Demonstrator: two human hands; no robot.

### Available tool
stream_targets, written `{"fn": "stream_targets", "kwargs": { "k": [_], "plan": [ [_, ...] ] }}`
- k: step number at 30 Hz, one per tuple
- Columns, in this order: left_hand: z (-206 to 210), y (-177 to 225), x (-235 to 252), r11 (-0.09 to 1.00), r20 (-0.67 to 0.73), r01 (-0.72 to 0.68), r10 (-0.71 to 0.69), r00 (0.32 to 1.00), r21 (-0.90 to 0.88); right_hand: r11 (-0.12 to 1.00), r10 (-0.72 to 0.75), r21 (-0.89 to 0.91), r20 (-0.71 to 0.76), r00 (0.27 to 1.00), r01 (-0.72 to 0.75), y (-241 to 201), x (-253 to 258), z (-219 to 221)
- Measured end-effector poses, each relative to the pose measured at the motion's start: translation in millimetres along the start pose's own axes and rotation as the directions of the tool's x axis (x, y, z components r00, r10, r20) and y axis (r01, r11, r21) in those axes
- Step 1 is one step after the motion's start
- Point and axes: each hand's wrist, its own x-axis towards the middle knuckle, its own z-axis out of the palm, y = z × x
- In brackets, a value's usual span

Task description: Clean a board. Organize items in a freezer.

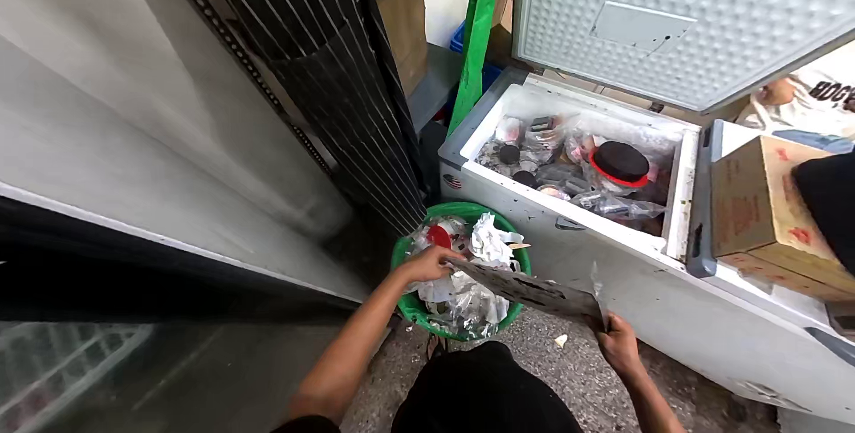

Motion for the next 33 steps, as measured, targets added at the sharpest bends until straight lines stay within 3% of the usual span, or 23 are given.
{"fn": "stream_targets", "kwargs": {
  "k": [2, 4, 7, 9, 11, 14, 16, 18, 22, 24, 26, 29, 31, 33],
  "plan": [
    [5.2, 9.7, -10.3, 0.997, -0.027, -0.068, 0.067, 0.997, -0.037, 0.998, -0.005, 0.060, -0.043, 0.999, 0.008, 2.1, 10.4, -6.5],
    [15.5, 16.9, -23.0, 0.968, -0.201, -0.244, 0.252, 0.947, 0.062, 0.984, -0.031, 0.171, -0.096, 0.995, 0.047, 4.0, 23.1, -3.5],
    [32.1, 25.6, -40.5, 0.805, -0.378, -0.417, 0.575, 0.726, 0.422, 0.973, -0.043, 0.216, -0.196, 0.980, 0.086, -6.2, 38.7, 5.5],
    [39.2, 27.9, -50.8, 0.665, -0.413, -0.373, 0.716, 0.563, 0.647, 0.951, 0.045, 0.306, -0.305, 0.951, 0.053, -5.3, 44.8, 15.1],
    [39.1, 24.3, -62.5, 0.573, -0.404, -0.273, 0.776, 0.484, 0.773, 0.875, 0.275, 0.475, -0.334, 0.902, -0.091, -8.2, 48.9, 28.0],
    [41.7, 5.7, -78.8, 0.539, -0.415, -0.186, 0.789, 0.453, 0.821, 0.553, 0.658, 0.671, 0.013, 0.753, -0.495, -38.1, 47.1, 48.4],
    [48.0, -9.1, -85.9, 0.550, -0.437, -0.173, 0.787, 0.435, 0.817, 0.300, 0.692, 0.742, 0.263, 0.672, -0.599, -61.9, 48.4, 56.7],
    [57.3, -20.6, -93.7, 0.543, -0.427, -0.178, 0.789, 0.441, 0.821, 0.254, 0.593, 0.748, 0.381, 0.709, -0.613, -76.8, 51.5, 60.5],
    [74.9, -49.5, -102.2, 0.543, -0.392, -0.200, 0.773, 0.499, 0.815, 0.409, 0.613, 0.561, 0.415, 0.672, -0.720, -77.0, 59.3, 67.1],
    [84.1, -72.7, -102.9, 0.586, -0.357, -0.254, 0.725, 0.589, 0.770, 0.443, 0.615, 0.517, 0.419, 0.668, -0.732, -71.0, 61.2, 70.3],
    [90.5, -82.3, -98.0, 0.730, -0.384, -0.278, 0.597, 0.705, 0.625, 0.505, 0.574, 0.499, 0.415, 0.706, -0.704, -62.9, 61.2, 71.9],
    [80.0, -46.5, -57.2, 0.941, -0.448, -0.014, 0.174, 0.877, 0.339, 0.601, 0.531, 0.458, 0.384, 0.755, -0.655, -55.6, 55.3, 74.4],
    [73.2, -23.6, -4.0, 0.952, -0.475, 0.148, -0.003, 0.880, 0.267, 0.634, 0.526, 0.427, 0.372, 0.765, -0.644, -58.6, 51.1, 75.7],
    [72.2, -18.7, 40.4, 0.936, -0.534, 0.205, -0.022, 0.845, 0.285, 0.638, 0.529, 0.426, 0.364, 0.767, -0.642, -67.7, 47.4, 77.8]
  ]
}}
